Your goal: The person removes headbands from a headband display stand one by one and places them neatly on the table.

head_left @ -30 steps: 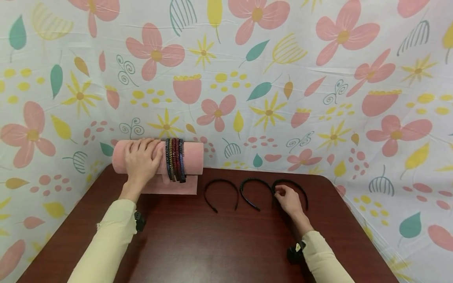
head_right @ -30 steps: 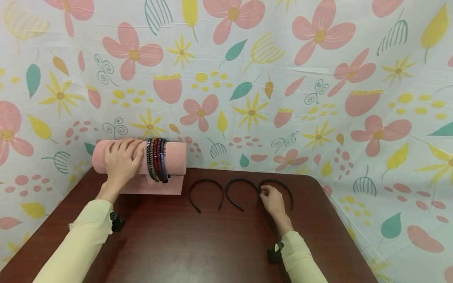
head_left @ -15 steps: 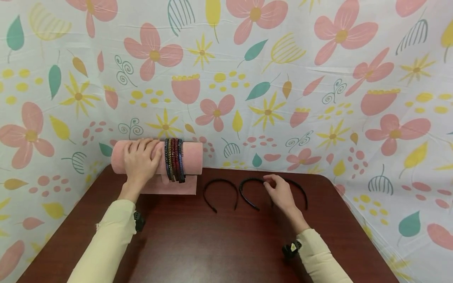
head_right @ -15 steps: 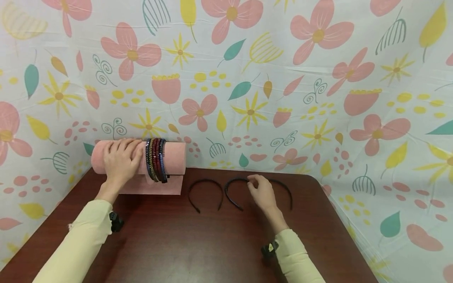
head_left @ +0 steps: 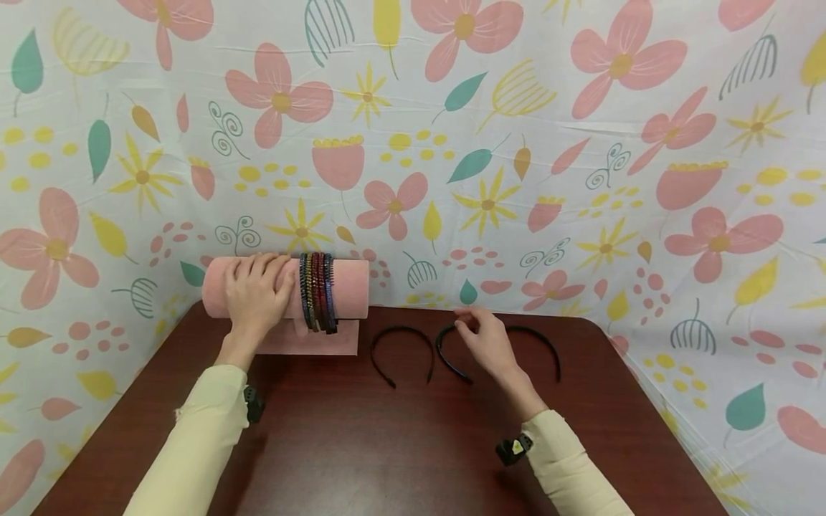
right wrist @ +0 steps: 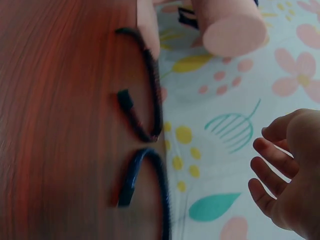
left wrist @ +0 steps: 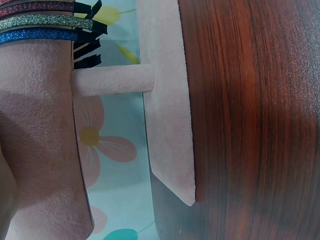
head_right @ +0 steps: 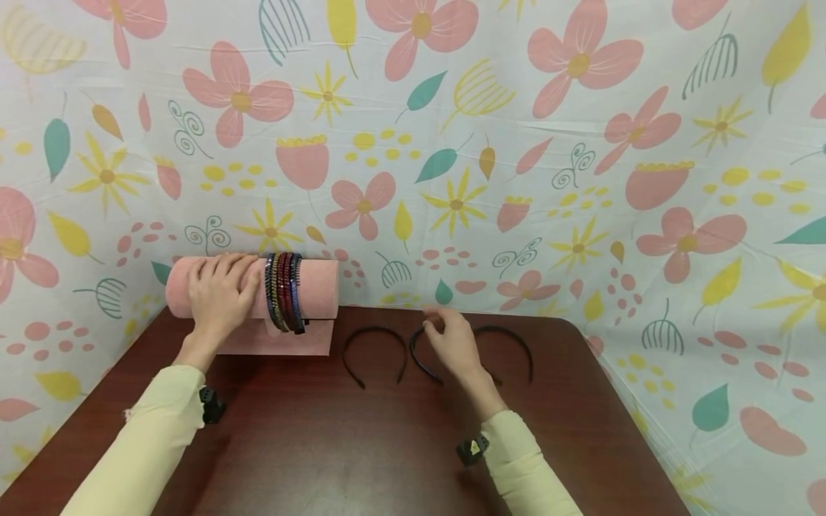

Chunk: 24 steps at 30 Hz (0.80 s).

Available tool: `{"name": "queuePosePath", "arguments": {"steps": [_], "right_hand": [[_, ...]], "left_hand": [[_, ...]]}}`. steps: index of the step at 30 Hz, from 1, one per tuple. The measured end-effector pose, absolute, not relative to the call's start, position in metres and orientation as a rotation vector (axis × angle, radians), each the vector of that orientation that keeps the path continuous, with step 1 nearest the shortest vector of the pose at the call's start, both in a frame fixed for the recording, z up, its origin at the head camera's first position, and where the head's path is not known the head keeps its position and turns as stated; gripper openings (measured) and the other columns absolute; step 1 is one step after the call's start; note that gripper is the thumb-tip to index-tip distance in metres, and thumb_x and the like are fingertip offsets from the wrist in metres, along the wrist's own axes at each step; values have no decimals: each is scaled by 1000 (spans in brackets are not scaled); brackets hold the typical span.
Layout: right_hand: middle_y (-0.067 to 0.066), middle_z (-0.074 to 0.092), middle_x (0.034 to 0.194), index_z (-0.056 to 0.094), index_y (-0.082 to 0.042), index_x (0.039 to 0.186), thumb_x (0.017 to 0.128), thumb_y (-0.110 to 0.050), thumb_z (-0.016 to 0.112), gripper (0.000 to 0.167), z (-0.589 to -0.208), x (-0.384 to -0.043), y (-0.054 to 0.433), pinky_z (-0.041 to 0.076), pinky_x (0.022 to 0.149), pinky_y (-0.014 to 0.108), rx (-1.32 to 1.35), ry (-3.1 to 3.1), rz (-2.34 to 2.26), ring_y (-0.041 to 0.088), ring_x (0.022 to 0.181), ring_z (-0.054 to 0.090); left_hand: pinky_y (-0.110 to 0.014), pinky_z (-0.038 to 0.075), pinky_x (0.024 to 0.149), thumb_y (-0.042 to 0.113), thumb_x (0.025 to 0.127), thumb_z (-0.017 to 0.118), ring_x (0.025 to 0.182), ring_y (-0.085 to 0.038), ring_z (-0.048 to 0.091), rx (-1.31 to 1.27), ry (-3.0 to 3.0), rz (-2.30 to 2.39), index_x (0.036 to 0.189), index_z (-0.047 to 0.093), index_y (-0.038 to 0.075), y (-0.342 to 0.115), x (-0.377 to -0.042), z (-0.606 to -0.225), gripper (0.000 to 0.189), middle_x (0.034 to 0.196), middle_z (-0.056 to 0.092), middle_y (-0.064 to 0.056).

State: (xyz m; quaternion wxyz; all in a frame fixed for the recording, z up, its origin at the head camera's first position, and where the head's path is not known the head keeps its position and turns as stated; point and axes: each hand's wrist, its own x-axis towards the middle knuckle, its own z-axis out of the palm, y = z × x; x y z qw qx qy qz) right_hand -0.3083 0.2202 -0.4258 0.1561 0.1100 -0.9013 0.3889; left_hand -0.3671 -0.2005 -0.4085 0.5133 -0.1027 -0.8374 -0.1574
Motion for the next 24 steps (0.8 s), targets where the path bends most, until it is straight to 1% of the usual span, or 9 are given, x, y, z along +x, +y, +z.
{"name": "queuePosePath", "arguments": {"steps": [5, 9, 12, 17, 21, 24], "right_hand": [[3, 71, 108, 66, -17, 121, 97, -19, 64, 25, -418, -308, 202, 56, 79, 38, 374, -2562, 1118, 20, 95, 68], [5, 72, 107, 68, -14, 120, 96, -16, 65, 25, -410, -307, 184, 54, 73, 35, 449, -2514, 1112, 19, 92, 69], [6, 72, 106, 69, -11, 119, 95, -15, 65, 24, -406, -306, 171, 54, 75, 36, 502, -2481, 1107, 19, 92, 69], [7, 71, 108, 69, -12, 118, 95, -13, 66, 24, -401, -307, 152, 56, 82, 38, 573, -2459, 1115, 18, 95, 68], [6, 71, 108, 69, -13, 118, 95, -13, 65, 23, -397, -306, 135, 56, 80, 36, 610, -2446, 1142, 17, 94, 68], [4, 70, 107, 69, -14, 118, 95, -15, 65, 23, -394, -306, 121, 56, 78, 34, 620, -2454, 1148, 16, 93, 67]], "left_hand": [[-56, 34, 106, 42, 96, 52, 110, -36, 60, -250, -2002, -380, 113, 73, 11, -201, -368, -409, 41, 114, 69, -13], [-56, 35, 105, 41, 96, 52, 110, -36, 60, -252, -1994, -379, 112, 74, 11, -200, -368, -409, 41, 113, 70, -13], [-55, 35, 106, 41, 96, 52, 110, -36, 60, -255, -1996, -381, 112, 74, 11, -200, -368, -410, 40, 113, 70, -12], [-54, 34, 107, 42, 97, 51, 111, -35, 59, -253, -2011, -391, 113, 73, 12, -200, -369, -411, 41, 115, 69, -11], [-55, 34, 108, 44, 97, 49, 112, -36, 59, -248, -2017, -384, 114, 73, 12, -201, -369, -411, 43, 115, 69, -12], [-55, 35, 107, 43, 97, 50, 111, -36, 60, -247, -2004, -382, 113, 73, 12, -201, -369, -410, 42, 114, 70, -12]]}}
